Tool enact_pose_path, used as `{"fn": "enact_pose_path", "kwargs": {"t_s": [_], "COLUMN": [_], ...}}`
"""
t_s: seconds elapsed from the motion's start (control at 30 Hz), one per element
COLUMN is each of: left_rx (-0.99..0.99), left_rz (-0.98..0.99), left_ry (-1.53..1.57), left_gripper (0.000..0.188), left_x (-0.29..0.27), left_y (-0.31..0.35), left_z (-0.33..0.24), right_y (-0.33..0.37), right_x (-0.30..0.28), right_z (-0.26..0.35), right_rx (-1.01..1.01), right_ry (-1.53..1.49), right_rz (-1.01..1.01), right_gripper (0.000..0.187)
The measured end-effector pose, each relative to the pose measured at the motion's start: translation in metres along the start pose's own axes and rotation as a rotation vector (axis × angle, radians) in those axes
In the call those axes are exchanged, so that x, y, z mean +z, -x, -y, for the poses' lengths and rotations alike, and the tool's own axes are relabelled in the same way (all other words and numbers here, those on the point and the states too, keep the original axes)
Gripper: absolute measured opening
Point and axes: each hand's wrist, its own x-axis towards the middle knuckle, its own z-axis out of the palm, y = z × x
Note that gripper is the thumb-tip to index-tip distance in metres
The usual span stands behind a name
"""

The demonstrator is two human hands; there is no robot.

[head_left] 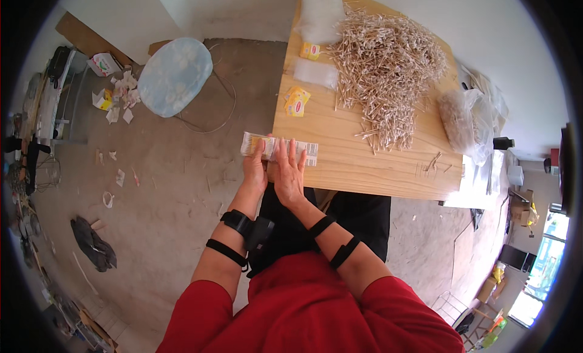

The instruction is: The recorder is sorting wooden cotton swabs on a table and placing them into plastic packaging strips.

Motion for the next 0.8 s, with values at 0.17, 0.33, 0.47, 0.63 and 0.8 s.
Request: {"fn": "enact_pose_path", "kwargs": {"t_s": [0.17, 0.33, 0.47, 0.63, 0.8], "left_rx": [0.022, -0.023, -0.024, -0.03, 0.019], "left_rz": [-0.003, 0.039, 0.008, 0.063, 0.01], "left_ry": [0.084, 0.103, 0.097, 0.034, 0.115], "left_gripper": [0.044, 0.044, 0.044, 0.048, 0.041], "left_x": [-0.001, -0.004, -0.003, -0.005, -0.006], "left_y": [-0.002, 0.0, -0.002, -0.001, -0.007], "left_z": [0.0, -0.001, -0.001, 0.0, 0.003], "right_y": [0.008, 0.004, 0.001, 0.0, -0.003], "right_x": [-0.002, -0.005, 0.004, 0.001, 0.005], "right_z": [-0.006, 0.001, 0.001, 0.004, 0.005], "right_rx": [-0.097, -0.083, -0.037, -0.049, -0.048], "right_ry": [0.027, 0.064, -0.06, 0.109, -0.003], "right_rz": [-0.01, 0.069, -0.1, 0.023, -0.07], "right_gripper": [0.065, 0.063, 0.062, 0.064, 0.063]}}
